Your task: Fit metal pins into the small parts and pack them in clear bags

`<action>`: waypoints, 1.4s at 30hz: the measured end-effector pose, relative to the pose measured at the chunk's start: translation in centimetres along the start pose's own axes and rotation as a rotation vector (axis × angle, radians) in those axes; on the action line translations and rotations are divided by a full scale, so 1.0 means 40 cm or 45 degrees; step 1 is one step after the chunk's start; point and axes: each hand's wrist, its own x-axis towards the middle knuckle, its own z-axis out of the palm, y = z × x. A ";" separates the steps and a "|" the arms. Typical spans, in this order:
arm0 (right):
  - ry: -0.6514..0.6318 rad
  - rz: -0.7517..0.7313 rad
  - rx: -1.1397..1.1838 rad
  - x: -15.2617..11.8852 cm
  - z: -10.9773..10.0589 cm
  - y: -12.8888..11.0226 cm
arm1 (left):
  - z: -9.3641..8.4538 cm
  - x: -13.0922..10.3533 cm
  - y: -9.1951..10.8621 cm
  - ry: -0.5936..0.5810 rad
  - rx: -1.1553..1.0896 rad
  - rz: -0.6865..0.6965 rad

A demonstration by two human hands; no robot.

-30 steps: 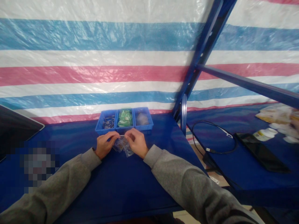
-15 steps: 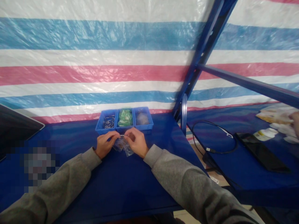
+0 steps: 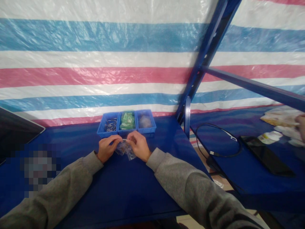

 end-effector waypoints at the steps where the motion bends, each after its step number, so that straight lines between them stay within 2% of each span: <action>1: -0.005 0.000 -0.001 -0.001 0.000 0.001 | 0.000 0.000 0.000 0.000 0.001 0.000; 8: 0.018 0.071 0.016 -0.004 0.002 0.010 | -0.005 0.009 -0.002 0.043 -0.021 -0.100; 13: 0.043 0.076 0.027 -0.002 0.001 0.002 | -0.004 0.004 -0.002 0.009 -0.001 -0.055; 19: 0.010 -0.040 0.009 0.003 -0.006 -0.020 | -0.002 0.000 -0.004 0.006 -0.006 -0.023; 28: 0.120 0.002 -0.054 0.002 -0.006 -0.013 | -0.005 0.007 0.001 -0.016 -0.039 -0.044; 42: 0.046 -0.022 -0.011 0.002 -0.010 -0.020 | -0.010 0.010 0.005 -0.099 -0.102 -0.030</action>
